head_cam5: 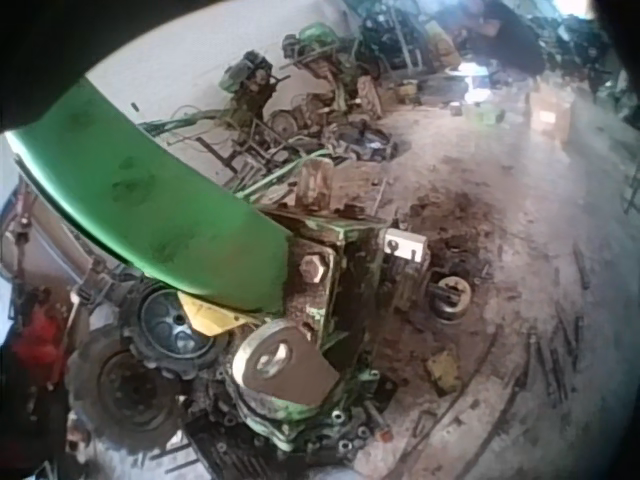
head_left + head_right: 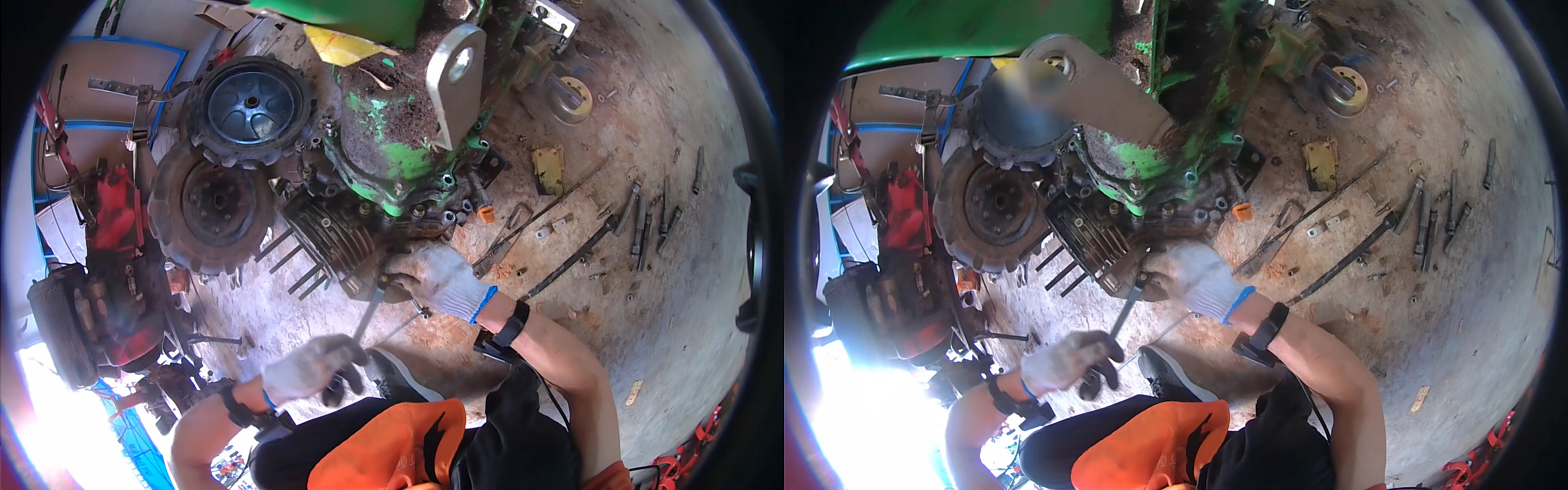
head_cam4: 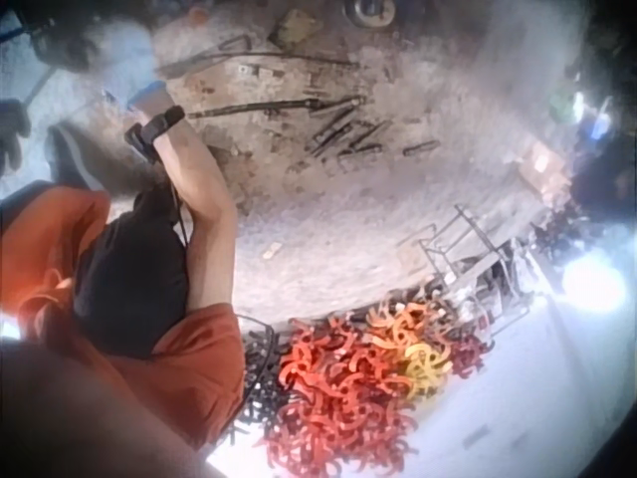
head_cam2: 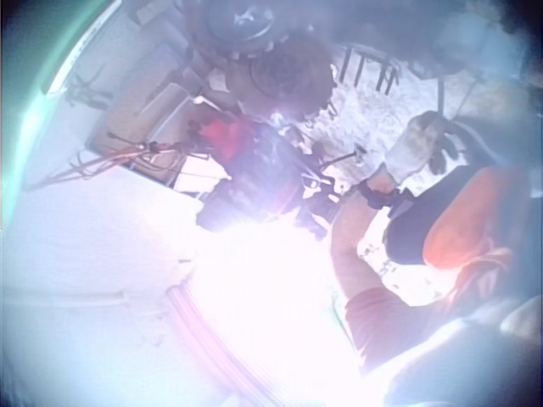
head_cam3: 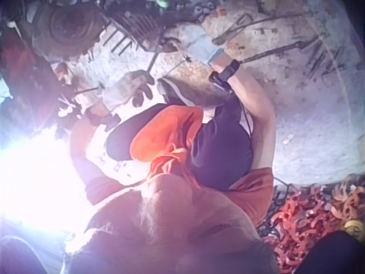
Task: The person disassembles a small green engine in a workshop, removing bolts and components with a wrench and pliers. They handle the cylinder head and other parts, placing them on the floor while continuing to work on the engine block.
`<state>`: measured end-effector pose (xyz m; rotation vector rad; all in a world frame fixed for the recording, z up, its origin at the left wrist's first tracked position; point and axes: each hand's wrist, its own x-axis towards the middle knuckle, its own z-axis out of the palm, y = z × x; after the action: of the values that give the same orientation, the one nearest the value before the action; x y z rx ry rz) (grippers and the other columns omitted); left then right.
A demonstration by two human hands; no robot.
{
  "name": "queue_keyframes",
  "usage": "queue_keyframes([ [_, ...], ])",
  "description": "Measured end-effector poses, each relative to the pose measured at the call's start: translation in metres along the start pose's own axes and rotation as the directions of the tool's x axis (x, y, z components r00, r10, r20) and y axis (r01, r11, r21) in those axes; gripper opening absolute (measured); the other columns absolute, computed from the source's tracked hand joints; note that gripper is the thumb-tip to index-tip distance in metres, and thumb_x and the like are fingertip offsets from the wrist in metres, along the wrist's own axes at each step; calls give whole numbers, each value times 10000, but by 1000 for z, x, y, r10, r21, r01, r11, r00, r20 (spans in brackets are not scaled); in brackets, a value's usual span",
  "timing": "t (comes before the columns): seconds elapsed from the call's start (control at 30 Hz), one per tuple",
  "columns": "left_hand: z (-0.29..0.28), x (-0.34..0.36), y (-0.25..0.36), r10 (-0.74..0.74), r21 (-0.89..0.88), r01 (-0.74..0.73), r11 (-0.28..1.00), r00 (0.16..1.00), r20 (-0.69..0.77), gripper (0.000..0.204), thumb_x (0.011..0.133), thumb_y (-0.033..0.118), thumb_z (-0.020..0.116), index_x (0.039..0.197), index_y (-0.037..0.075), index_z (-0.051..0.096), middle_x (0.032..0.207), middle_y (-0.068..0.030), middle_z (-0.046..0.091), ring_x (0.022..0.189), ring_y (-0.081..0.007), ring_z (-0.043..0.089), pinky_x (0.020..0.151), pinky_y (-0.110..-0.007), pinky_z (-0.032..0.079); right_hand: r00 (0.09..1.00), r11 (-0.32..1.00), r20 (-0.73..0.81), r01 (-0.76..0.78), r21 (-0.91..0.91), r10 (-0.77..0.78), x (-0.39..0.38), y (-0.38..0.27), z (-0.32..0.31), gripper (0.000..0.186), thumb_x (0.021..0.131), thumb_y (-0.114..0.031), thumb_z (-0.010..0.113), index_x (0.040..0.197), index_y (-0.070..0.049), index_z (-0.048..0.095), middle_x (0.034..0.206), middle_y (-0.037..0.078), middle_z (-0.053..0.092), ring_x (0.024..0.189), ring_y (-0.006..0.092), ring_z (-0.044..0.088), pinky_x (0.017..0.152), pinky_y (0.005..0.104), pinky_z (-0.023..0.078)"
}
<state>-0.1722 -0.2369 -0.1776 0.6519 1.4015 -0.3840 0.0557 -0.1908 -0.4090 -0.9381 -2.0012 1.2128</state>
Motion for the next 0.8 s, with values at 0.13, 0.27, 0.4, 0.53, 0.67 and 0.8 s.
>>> queue_keyframes([
  [0.13,33,27,-17,126,-172,-115,978,991,51,565,1178,462,590,1433,-42,583,1216,-179,782,1057,-229,778,897,-354,644,998,1000,60,-17,25,15,-6,0,-13,302,1072,-282,679,1335,-160,762,888,133,771,843,383,760,784,546,607],
  [0.27,26,35,-37,176,-230,-152,961,980,89,355,1160,177,566,1429,-53,590,1237,-163,759,1065,-193,735,922,-359,633,824,277,415,-532,800,385,-32,-6,-35,609,1147,-527,598,1541,-65,650,1519,209,684,1288,263,708,979,422,589],
  [0.4,23,45,-52,237,-92,-231,969,970,59,320,1106,3,489,1403,-57,590,1228,-161,751,1008,-180,732,893,-351,632,933,-353,316,-241,904,172,-51,-5,-39,973,1091,-810,417,1708,-59,460,1736,232,473,1538,436,516,1277,602,394],
  [0.53,33,57,-46,311,184,-282,942,938,-156,171,1062,74,606,1175,-39,665,967,-130,736,907,-168,730,813,-343,608,925,-336,363,-308,890,113,-75,-3,-41,1116,1036,-878,431,1667,42,468,1651,220,566,1522,412,544,1206,563,482],
  [0.67,47,54,-22,715,432,-577,693,627,-309,294,1004,249,808,1125,9,689,808,-44,646,698,-120,612,604,-317,509,885,-178,448,-464,868,-125,-86,-22,-38,908,1159,-692,408,1661,63,461,1627,233,594,1482,332,599,1270,530,453],
  [0.8,42,49,4,781,491,-631,600,596,-187,347,983,312,840,1109,20,702,755,-85,657,669,-225,697,599,-388,543,848,12,523,-524,852,-85,-103,-62,-44,732,1182,-483,538,1694,27,421,1658,195,557,1473,290,601,1283,498,454],
])
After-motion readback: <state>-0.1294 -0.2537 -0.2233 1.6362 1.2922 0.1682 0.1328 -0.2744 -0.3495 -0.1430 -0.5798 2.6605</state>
